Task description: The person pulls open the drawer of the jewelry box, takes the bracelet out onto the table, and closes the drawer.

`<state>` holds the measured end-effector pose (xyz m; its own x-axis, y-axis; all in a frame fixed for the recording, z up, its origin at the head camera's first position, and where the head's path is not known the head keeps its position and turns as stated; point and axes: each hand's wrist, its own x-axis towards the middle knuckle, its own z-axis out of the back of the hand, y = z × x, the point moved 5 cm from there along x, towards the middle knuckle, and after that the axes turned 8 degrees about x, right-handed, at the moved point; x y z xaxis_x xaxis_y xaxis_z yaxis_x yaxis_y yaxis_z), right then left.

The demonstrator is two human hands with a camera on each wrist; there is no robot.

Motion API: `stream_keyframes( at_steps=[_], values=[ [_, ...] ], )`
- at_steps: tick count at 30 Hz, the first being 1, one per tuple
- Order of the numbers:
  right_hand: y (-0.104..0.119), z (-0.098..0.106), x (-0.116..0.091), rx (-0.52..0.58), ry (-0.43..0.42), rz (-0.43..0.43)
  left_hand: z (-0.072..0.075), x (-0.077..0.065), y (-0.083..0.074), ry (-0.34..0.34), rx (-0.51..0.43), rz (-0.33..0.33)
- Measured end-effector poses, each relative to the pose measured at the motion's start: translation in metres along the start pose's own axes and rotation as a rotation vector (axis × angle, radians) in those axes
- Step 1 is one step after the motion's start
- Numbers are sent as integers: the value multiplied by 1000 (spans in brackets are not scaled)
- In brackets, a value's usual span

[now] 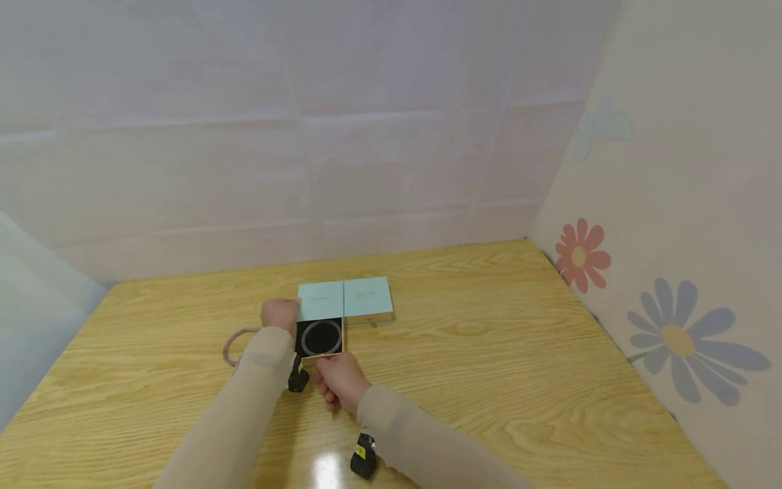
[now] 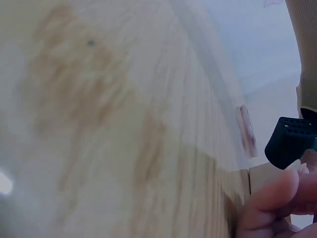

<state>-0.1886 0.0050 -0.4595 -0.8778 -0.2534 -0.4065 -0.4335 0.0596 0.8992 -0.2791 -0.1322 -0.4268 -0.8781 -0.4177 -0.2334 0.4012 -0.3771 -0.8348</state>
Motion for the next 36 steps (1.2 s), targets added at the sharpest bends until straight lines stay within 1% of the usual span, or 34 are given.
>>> stream_keyframes(
  at_steps=[3, 5, 10, 14, 19, 23, 26, 31, 33, 36],
  values=[
    [4, 2, -1, -40, -13, 46, 0, -1, -1, 3, 11, -7],
    [9, 4, -1, -103, -36, 109, 0, -2, -2, 7, 10, -6],
    [28, 7, 0, -311, -111, 300, 1, -5, -4, 15, 2, 1],
    [41, 8, 0, -408, -146, 389, 1, -5, -4, 10, 21, 0],
    [51, 4, 1, -515, -129, 474, 2, -5, -4, 3, 37, -2],
    [58, -3, 0, -652, -115, 548, 2, -6, -5, -3, 50, -4],
    [64, -9, 0, -758, -104, 577, 3, -7, -6, -3, 58, -7],
    [66, -16, 9, -916, -51, 569, 3, -8, -5, -2, 53, -4],
    [64, -17, 15, -950, -19, 551, 3, -7, -4, 0, 45, 1],
    [63, -19, 22, -942, 40, 514, 3, -5, -3, -8, 37, 3]
  ],
)
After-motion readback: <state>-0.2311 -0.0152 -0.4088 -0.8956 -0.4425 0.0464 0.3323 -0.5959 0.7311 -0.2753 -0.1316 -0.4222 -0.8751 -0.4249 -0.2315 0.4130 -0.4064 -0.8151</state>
